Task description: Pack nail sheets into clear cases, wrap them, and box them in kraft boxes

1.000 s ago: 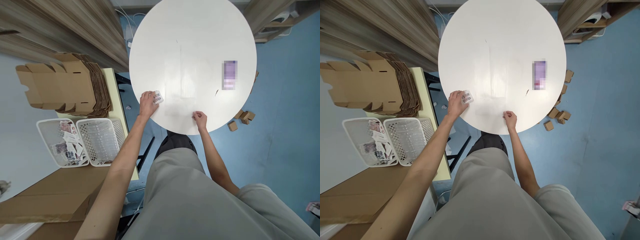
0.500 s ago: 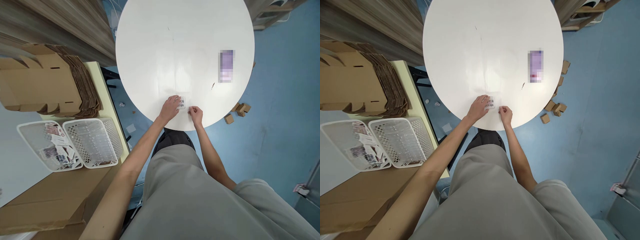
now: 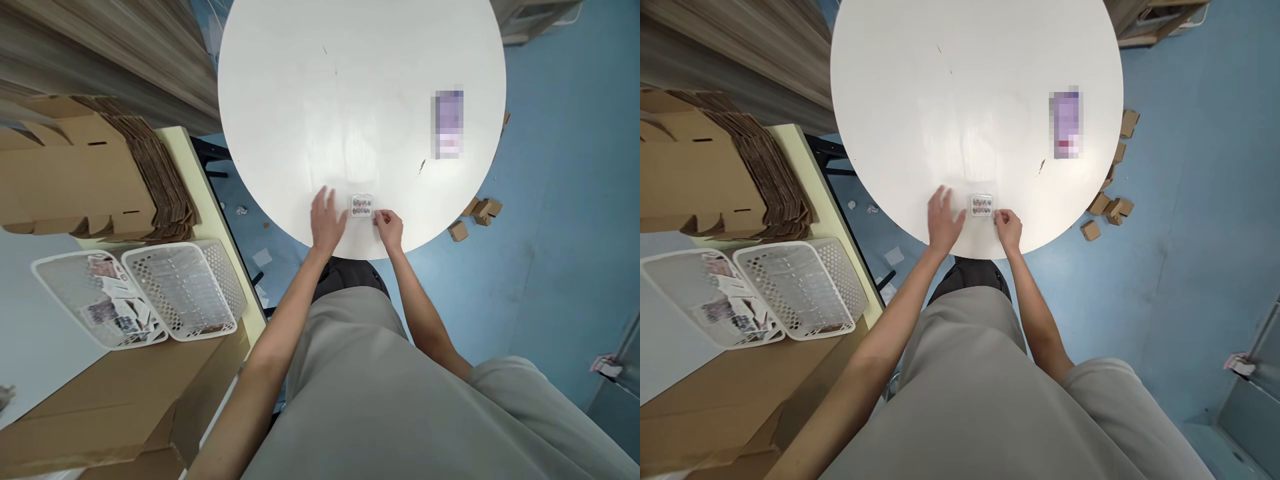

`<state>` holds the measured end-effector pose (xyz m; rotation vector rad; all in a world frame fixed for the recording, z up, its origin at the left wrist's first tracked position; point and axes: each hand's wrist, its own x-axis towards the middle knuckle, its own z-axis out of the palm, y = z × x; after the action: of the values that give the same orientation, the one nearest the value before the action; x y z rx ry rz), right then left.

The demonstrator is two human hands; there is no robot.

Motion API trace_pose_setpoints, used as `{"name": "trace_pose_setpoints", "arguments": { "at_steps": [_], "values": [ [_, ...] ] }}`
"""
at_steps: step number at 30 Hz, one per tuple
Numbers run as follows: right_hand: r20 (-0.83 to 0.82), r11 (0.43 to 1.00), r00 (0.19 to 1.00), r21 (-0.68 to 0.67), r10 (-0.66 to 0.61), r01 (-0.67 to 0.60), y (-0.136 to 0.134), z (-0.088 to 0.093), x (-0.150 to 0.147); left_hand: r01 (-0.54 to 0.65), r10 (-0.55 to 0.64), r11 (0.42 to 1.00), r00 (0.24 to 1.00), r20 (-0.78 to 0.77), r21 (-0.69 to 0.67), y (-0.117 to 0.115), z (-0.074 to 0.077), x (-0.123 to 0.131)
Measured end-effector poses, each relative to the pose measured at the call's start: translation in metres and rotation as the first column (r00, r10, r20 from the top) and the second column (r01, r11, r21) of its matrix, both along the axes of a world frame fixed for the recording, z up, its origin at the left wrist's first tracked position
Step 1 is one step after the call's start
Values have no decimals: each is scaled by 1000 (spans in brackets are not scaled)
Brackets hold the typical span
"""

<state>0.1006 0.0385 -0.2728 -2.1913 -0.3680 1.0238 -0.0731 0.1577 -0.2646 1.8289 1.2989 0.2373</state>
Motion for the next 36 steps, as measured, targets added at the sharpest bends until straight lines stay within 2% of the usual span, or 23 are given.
{"name": "trace_pose_setpoints", "arguments": {
  "at_steps": [2,4,7,10,17,20,23,26,30,33,36],
  "values": [
    [31,1000,999,-15,26,-26,2,0,1,-228,226,974,970,-86,-6,0,2,-17],
    [65,998,997,-40,46,-43,5,0,2,-342,332,939,928,-170,-32,1,1,-27],
    [107,995,992,-75,66,-59,10,-2,3,-346,317,934,916,-247,-85,1,-2,-30],
    [119,994,990,-85,73,-63,14,-2,1,-327,297,941,923,-246,-92,3,1,-29],
    [100,986,982,-52,161,-157,30,-2,-24,-428,418,895,903,-96,-128,8,32,-39],
    [76,980,977,-32,200,-198,34,-3,-33,-363,364,927,931,0,-94,6,42,-28],
    [85,976,973,-56,215,-210,32,-3,-36,-199,200,979,979,27,-53,1,42,-8],
    [89,969,968,-94,235,-227,24,-2,-33,-7,6,999,1000,-20,-40,-6,35,11],
    [125,961,954,-100,271,-259,15,0,-26,172,-181,981,979,-91,-91,-13,20,28],
    [248,935,904,-26,348,-353,15,2,-19,174,-183,978,980,-79,-114,-16,12,33],
    [384,853,802,65,458,-518,25,2,-11,47,-45,994,999,24,-96,-17,8,26]
  ]
}}
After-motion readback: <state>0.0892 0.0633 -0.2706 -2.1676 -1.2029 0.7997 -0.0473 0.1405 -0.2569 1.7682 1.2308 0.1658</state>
